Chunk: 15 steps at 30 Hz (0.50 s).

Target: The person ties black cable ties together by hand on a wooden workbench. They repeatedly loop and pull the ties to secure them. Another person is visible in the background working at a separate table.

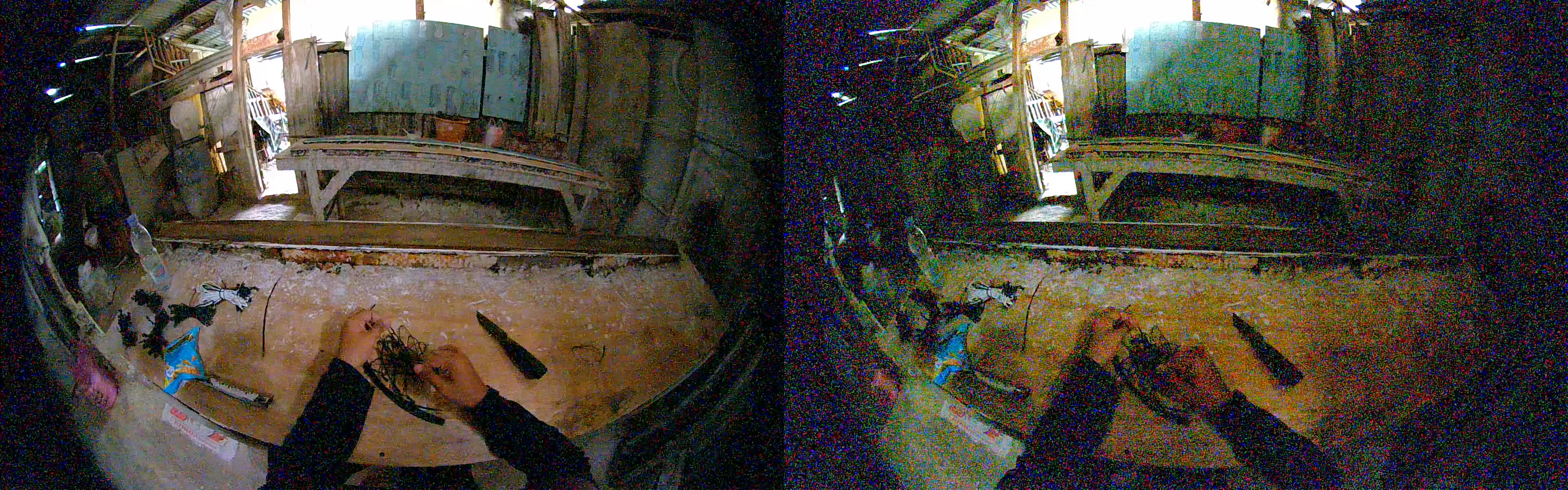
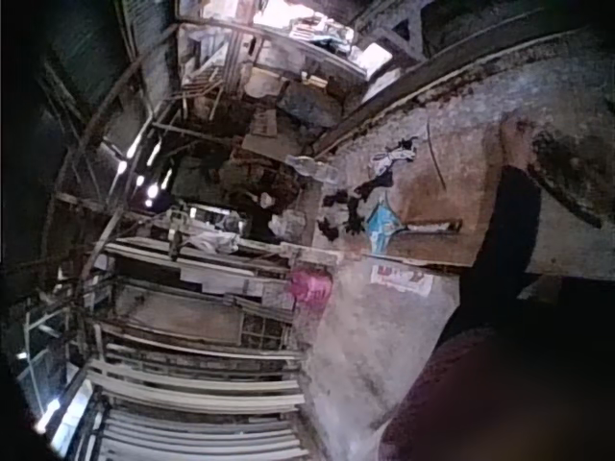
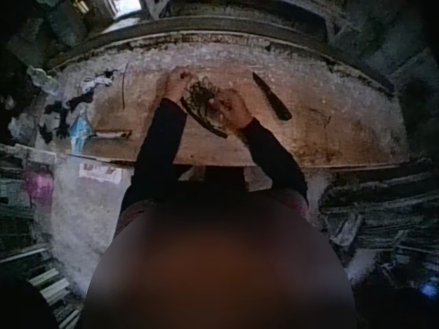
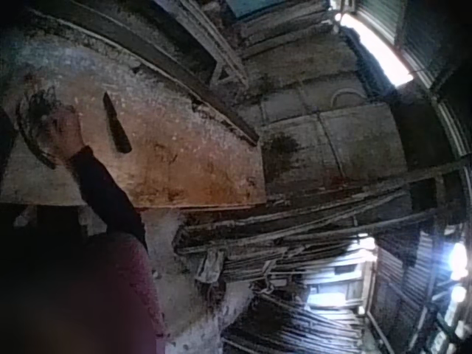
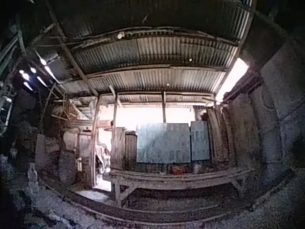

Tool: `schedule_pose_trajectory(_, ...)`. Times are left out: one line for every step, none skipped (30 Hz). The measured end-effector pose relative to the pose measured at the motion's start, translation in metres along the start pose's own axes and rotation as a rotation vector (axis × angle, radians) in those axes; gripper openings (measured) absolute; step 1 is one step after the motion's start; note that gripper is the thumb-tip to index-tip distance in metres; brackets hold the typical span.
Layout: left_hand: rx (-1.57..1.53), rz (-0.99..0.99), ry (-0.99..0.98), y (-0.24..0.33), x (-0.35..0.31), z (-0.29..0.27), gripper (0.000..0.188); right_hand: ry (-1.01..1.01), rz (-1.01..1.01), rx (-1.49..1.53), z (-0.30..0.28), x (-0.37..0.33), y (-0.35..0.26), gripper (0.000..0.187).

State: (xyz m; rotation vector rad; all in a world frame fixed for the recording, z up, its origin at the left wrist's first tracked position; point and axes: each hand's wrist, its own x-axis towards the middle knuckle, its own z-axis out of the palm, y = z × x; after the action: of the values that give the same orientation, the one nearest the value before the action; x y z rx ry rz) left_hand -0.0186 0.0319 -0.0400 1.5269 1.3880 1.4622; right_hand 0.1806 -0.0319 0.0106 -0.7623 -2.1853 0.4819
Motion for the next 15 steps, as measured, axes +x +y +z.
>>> schedule_pose_trajectory(0.077, 0.100, -0.004, -0.003, 0.001, -0.003, 0.012, 0.017, -0.008, -0.061, -0.001, 0.000, 0.000, 0.018)
schedule_pose_trajectory(0.154, 0.201, -0.007, -0.005, 0.003, -0.009, 0.012, 0.034, -0.017, -0.122, -0.002, 0.000, 0.001, 0.019)
schedule_pose_trajectory(0.230, 0.302, -0.010, -0.006, 0.005, -0.015, 0.012, 0.028, 0.047, -0.168, -0.004, -0.001, 0.002, 0.019)
schedule_pose_trajectory(0.181, 0.253, -0.009, -0.006, 0.006, -0.020, 0.014, 0.023, 0.112, -0.214, -0.006, -0.001, 0.004, 0.020)
schedule_pose_trajectory(0.133, 0.204, -0.008, -0.005, 0.007, -0.025, 0.015, 0.019, 0.178, -0.259, -0.008, -0.002, 0.005, 0.020)
schedule_pose_trajectory(0.085, 0.154, -0.008, -0.004, 0.007, -0.030, 0.016, 0.055, 0.180, -0.252, -0.009, -0.001, 0.008, 0.020)
schedule_pose_trajectory(0.327, 0.150, 0.067, -0.002, 0.008, -0.038, 0.020, 0.091, 0.183, -0.244, -0.011, 0.002, 0.012, 0.021)
schedule_pose_trajectory(0.350, 0.107, 0.064, 0.000, 0.006, -0.044, 0.022, 0.127, 0.186, -0.235, -0.012, 0.003, 0.015, 0.021)
schedule_pose_trajectory(0.374, 0.064, 0.061, 0.001, 0.003, -0.048, 0.025, 0.119, 0.203, -0.283, -0.013, 0.002, 0.017, 0.021)
schedule_pose_trajectory(0.397, 0.022, 0.059, 0.001, 0.002, -0.051, 0.028, 0.112, 0.219, -0.332, -0.013, 0.001, 0.019, 0.021)
schedule_pose_trajectory(0.529, -0.059, 0.008, 0.000, 0.001, -0.052, 0.031, 0.105, 0.235, -0.380, -0.013, 0.000, 0.021, 0.021)
schedule_pose_trajectory(0.661, -0.140, -0.044, -0.001, 0.000, -0.054, 0.034, 0.101, 0.227, -0.413, -0.013, 0.000, 0.022, 0.022)
schedule_pose_trajectory(0.792, -0.223, -0.096, -0.004, 0.000, -0.055, 0.037, 0.097, 0.219, -0.446, -0.012, -0.001, 0.023, 0.023)
schedule_pose_trajectory(0.776, -0.201, -0.138, -0.007, 0.000, -0.055, 0.039, 0.093, 0.211, -0.479, -0.012, -0.001, 0.023, 0.023)
schedule_pose_trajectory(0.760, -0.178, -0.180, -0.011, -0.001, -0.055, 0.042, 0.077, 0.237, -0.480, -0.012, -0.002, 0.022, 0.024)
